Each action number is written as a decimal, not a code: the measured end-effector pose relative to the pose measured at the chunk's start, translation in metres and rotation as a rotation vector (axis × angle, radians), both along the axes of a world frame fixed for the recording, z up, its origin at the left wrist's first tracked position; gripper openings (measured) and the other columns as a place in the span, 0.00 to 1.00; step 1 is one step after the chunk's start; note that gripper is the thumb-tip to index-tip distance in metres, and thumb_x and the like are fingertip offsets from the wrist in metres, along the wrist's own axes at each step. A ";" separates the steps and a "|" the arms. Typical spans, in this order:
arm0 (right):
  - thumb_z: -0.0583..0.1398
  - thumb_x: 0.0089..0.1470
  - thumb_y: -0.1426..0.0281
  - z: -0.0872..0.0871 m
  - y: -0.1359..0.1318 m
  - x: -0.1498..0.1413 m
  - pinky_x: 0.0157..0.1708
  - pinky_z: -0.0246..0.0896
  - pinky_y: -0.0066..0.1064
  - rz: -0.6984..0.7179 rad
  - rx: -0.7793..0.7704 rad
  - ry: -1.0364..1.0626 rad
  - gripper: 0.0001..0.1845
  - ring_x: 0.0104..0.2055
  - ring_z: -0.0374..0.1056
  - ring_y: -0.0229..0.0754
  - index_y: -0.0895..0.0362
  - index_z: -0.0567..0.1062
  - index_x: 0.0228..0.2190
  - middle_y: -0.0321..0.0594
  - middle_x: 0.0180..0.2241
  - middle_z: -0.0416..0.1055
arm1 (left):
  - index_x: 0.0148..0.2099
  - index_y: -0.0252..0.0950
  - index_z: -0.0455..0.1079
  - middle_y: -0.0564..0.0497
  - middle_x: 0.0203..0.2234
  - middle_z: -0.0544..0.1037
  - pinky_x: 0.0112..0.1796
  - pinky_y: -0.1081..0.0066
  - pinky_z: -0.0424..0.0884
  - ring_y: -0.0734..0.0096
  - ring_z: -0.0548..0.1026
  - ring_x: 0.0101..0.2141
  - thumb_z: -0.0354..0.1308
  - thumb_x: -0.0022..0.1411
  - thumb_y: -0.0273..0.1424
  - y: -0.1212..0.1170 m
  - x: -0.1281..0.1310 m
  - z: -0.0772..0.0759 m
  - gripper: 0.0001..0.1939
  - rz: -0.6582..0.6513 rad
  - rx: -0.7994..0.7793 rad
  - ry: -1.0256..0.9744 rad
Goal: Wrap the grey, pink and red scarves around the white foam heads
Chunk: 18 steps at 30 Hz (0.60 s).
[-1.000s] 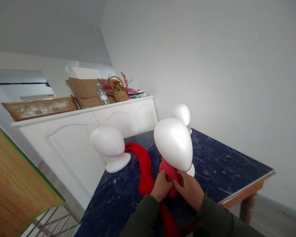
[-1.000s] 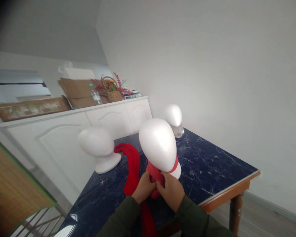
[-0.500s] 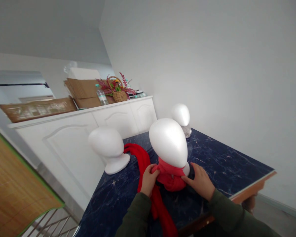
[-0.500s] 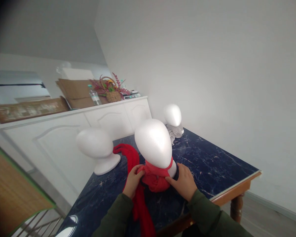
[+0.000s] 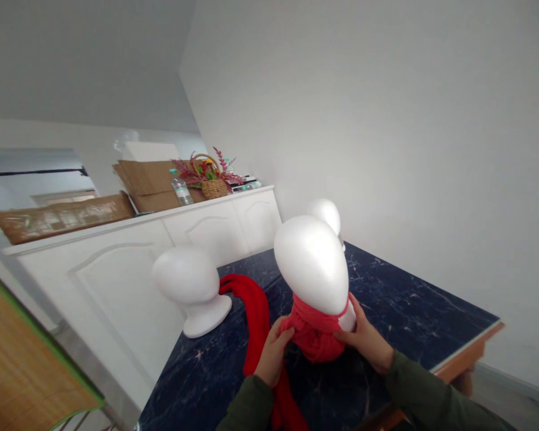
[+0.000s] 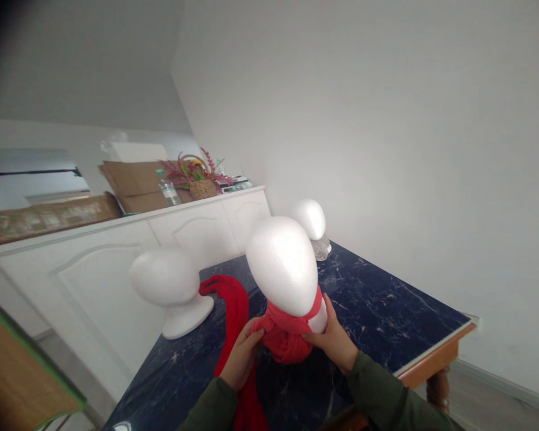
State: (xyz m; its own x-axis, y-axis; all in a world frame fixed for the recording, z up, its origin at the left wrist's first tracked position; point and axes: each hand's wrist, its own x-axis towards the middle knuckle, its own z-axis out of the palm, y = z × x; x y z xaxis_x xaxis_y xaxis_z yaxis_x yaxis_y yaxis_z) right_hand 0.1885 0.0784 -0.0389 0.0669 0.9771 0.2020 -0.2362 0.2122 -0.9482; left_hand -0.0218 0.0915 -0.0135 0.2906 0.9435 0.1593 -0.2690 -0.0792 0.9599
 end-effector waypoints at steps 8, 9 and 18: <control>0.64 0.38 0.70 0.005 0.009 0.011 0.41 0.63 0.41 0.187 -0.100 0.276 0.47 0.41 0.67 0.46 0.50 0.47 0.56 0.43 0.46 0.66 | 0.54 0.39 0.57 0.45 0.53 0.63 0.53 0.61 0.54 0.61 0.62 0.52 0.54 0.54 0.29 -0.003 0.013 0.004 0.24 -0.150 0.022 -0.093; 0.64 0.38 0.70 0.005 0.013 0.014 0.41 0.64 0.40 0.160 -0.114 0.280 0.47 0.40 0.67 0.45 0.50 0.47 0.56 0.43 0.45 0.66 | 0.56 0.40 0.55 0.45 0.54 0.61 0.53 0.61 0.52 0.61 0.59 0.54 0.55 0.54 0.30 -0.002 0.013 0.002 0.26 -0.137 0.045 -0.073; 0.65 0.31 0.66 0.003 0.110 0.110 0.36 0.68 0.34 -0.422 -0.023 0.098 0.49 0.41 0.65 0.46 0.55 0.50 0.55 0.47 0.50 0.60 | 0.52 0.36 0.59 0.40 0.52 0.63 0.51 0.60 0.55 0.60 0.61 0.52 0.58 0.49 0.35 0.021 -0.014 -0.009 0.27 0.376 0.196 0.379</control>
